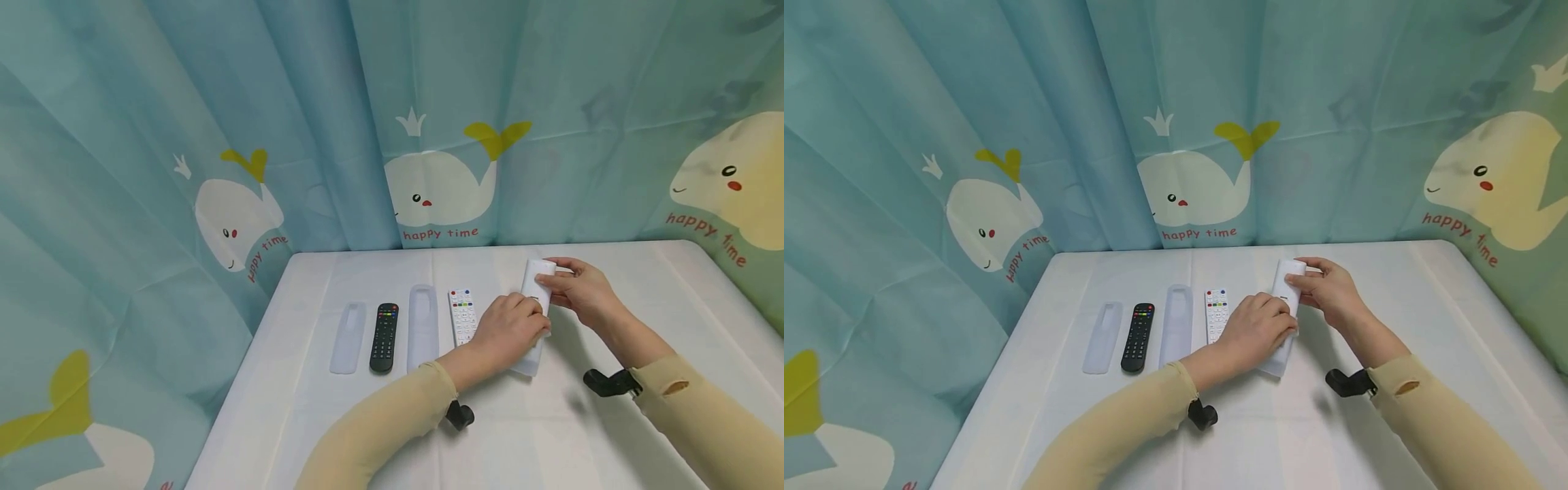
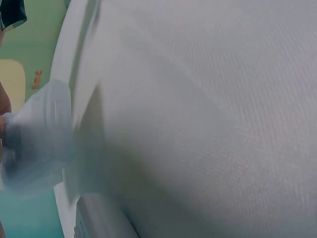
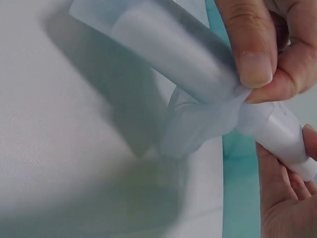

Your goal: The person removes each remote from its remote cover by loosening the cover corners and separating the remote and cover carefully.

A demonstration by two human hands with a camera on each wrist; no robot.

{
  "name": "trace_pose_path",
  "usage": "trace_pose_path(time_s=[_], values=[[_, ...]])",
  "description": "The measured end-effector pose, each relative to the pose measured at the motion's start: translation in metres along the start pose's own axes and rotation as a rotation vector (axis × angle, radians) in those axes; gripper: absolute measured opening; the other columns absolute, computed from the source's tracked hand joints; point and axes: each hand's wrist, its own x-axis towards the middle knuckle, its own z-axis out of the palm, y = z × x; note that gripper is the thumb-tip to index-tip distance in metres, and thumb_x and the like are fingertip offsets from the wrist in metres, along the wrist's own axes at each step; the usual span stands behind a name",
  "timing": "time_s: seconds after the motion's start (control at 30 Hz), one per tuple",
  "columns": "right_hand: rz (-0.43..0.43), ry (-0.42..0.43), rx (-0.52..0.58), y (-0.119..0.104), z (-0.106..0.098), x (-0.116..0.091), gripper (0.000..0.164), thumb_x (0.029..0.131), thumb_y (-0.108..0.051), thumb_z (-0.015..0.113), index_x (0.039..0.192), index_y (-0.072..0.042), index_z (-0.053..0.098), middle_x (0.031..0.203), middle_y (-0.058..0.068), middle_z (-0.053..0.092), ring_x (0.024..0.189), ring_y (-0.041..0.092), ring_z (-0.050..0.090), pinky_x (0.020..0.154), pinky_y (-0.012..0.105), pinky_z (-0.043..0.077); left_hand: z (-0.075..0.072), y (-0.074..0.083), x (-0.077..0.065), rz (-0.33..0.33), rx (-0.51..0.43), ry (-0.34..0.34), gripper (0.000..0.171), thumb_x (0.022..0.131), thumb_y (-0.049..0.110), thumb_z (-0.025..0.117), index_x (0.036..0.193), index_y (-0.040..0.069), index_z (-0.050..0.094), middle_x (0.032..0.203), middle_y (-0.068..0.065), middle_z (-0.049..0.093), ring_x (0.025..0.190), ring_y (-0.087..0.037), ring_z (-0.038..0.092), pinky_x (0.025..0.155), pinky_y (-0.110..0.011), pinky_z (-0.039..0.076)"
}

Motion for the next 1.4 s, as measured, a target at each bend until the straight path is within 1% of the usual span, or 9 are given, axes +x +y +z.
trace_pose_path(time_s=[0.13, 0.3, 0.4, 0.47, 0.57, 0.87, 1.0, 1.17, 1.4], values=[[-0.013, -0.013, 0.063, -0.001, -0.003, 0.000, 0.053, 0.094, -0.006, 0.074, 0.138, -0.006, 0.044, 0.097, -0.009, 0.070, 0.085, 0.009, 0.071, 0.074, 0.026, 0.059, -0.001, -0.004, -0.002, -0.084, -0.048, 0.003, 0.019, 0.103, 0.038, 0.061, 0.117, 0.040, 0.074, 0.119, 0.017, 0.061, 0.116, -0.007, 0.050, 0.091, -0.022, 0.043], [-0.027, -0.006, 0.086, -0.002, -0.007, -0.002, 0.044, 0.093, -0.005, 0.075, 0.129, -0.012, 0.049, 0.095, -0.008, 0.070, 0.082, 0.009, 0.070, 0.072, 0.025, 0.059, 0.001, -0.014, -0.007, -0.228, -0.143, -0.024, 0.030, 0.098, 0.024, 0.066, 0.128, 0.030, 0.067, 0.127, 0.011, 0.060, 0.119, -0.010, 0.052, 0.094, -0.024, 0.044], [-0.024, -0.007, 0.102, -0.003, -0.009, -0.003, 0.044, 0.093, -0.005, 0.075, 0.128, -0.012, 0.049, 0.095, -0.008, 0.071, 0.082, 0.010, 0.070, 0.072, 0.025, 0.060, 0.001, -0.020, -0.009, -0.309, -0.175, -0.065, 0.031, 0.096, 0.026, 0.070, 0.126, 0.028, 0.066, 0.126, 0.011, 0.060, 0.119, -0.011, 0.052, 0.095, -0.025, 0.043], [-0.025, -0.013, 0.109, -0.003, -0.009, -0.003, 0.044, 0.093, -0.004, 0.075, 0.128, -0.013, 0.049, 0.096, -0.008, 0.071, 0.082, 0.010, 0.070, 0.072, 0.026, 0.060, 0.002, -0.024, -0.010, -0.335, -0.181, -0.087, 0.030, 0.096, 0.030, 0.071, 0.125, 0.029, 0.066, 0.125, 0.011, 0.060, 0.119, -0.011, 0.053, 0.094, -0.025, 0.043], [-0.026, -0.024, 0.110, -0.005, -0.008, -0.004, 0.044, 0.094, -0.005, 0.075, 0.128, -0.013, 0.049, 0.096, -0.008, 0.071, 0.082, 0.010, 0.071, 0.072, 0.026, 0.060, 0.002, -0.027, -0.011, -0.348, -0.206, -0.097, 0.025, 0.098, 0.034, 0.069, 0.123, 0.031, 0.068, 0.123, 0.012, 0.061, 0.117, -0.010, 0.053, 0.092, -0.025, 0.043], [-0.041, -0.052, 0.146, -0.007, -0.003, -0.007, 0.042, 0.095, -0.003, 0.073, 0.128, -0.012, 0.049, 0.098, -0.006, 0.073, 0.084, 0.010, 0.071, 0.073, 0.026, 0.060, 0.001, -0.031, -0.010, -0.400, -0.311, -0.032, 0.011, 0.102, 0.034, 0.065, 0.109, 0.030, 0.073, 0.113, 0.013, 0.065, 0.105, -0.008, 0.056, 0.087, -0.025, 0.045], [-0.053, -0.029, 0.111, -0.007, -0.003, -0.007, 0.043, 0.094, -0.007, 0.075, 0.128, -0.013, 0.050, 0.098, -0.007, 0.071, 0.085, 0.009, 0.070, 0.073, 0.025, 0.059, 0.000, -0.030, -0.010, -0.403, -0.316, -0.052, 0.012, 0.103, 0.033, 0.063, 0.108, 0.031, 0.073, 0.111, 0.014, 0.065, 0.104, -0.008, 0.056, 0.086, -0.025, 0.045], [-0.043, 0.015, 0.055, -0.010, -0.008, -0.005, 0.043, 0.092, -0.013, 0.079, 0.126, -0.016, 0.052, 0.097, -0.010, 0.071, 0.084, 0.007, 0.069, 0.073, 0.024, 0.059, -0.002, -0.027, -0.011, -0.361, -0.303, -0.104, 0.014, 0.104, 0.034, 0.062, 0.110, 0.032, 0.074, 0.113, 0.016, 0.064, 0.104, -0.007, 0.055, 0.085, -0.023, 0.042], [-0.021, 0.012, 0.119, -0.011, -0.014, -0.002, 0.043, 0.091, -0.011, 0.080, 0.124, -0.016, 0.053, 0.096, -0.009, 0.073, 0.081, 0.010, 0.071, 0.071, 0.025, 0.060, -0.005, -0.026, -0.014, -0.351, -0.296, -0.124, 0.015, 0.104, 0.038, 0.061, 0.111, 0.033, 0.074, 0.113, 0.017, 0.063, 0.105, -0.006, 0.054, 0.085, -0.023, 0.041]])
